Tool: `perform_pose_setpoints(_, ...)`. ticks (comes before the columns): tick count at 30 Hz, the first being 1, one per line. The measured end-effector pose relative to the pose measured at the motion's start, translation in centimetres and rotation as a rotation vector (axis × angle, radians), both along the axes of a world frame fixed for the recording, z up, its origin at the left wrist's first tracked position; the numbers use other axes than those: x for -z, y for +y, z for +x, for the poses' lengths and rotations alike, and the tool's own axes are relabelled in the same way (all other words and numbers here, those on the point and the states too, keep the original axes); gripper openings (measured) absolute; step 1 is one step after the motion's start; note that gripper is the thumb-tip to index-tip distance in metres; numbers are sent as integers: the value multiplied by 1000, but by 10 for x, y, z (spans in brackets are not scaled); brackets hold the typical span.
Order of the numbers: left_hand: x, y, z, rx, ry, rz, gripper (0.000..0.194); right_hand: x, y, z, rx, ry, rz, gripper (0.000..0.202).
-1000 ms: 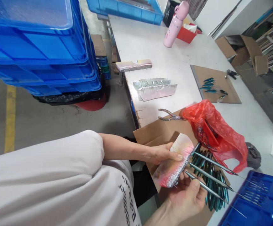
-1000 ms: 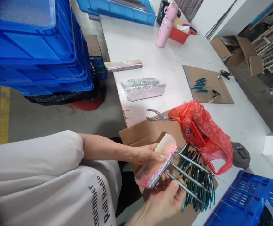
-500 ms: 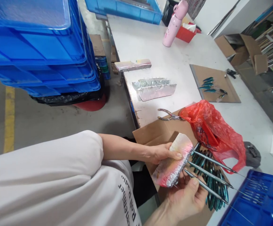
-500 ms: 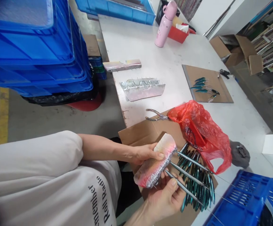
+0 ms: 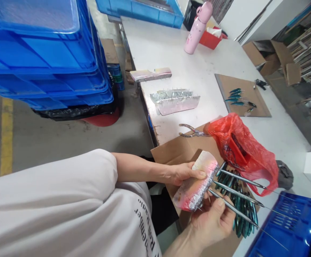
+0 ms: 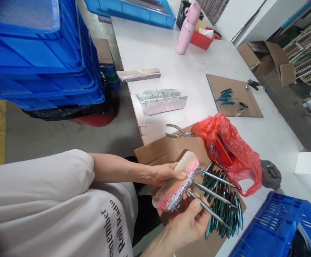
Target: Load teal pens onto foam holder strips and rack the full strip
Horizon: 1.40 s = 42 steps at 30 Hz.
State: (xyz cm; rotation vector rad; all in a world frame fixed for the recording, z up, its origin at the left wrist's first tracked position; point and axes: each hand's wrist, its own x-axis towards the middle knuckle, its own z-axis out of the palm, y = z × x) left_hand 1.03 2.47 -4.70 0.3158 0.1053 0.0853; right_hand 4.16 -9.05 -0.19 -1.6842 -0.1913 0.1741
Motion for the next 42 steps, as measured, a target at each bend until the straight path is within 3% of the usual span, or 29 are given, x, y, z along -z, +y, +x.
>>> perform_pose_setpoints(4, -2, -1, -2, -13, -34, 7, 32, -6, 6, -5, 121, 74, 147, 27)
perform_pose_setpoints(10, -6, 6, -7, 130, -99, 29, 37, -12, 8, -2, 10, 156, 163, 32)
perform_pose_setpoints(15, -1, 10, -7, 79, -40, -3, 36, -12, 4, -1, -69, 202, 147, 29)
perform_pose_setpoints(20, 4, 7, -4, 55, 55, -32, 39, -9, 1, -2, -87, 126, 113, 29)
perform_pose_setpoints(28, 6, 7, -2, 76, 100, -22, 40, -14, 6, 10, 39, 28, 55, 21)
perform_pose_setpoints(42, 7, 8, -3, 98, 104, -35, 38, -18, 0, 12, -34, -107, -28, 33)
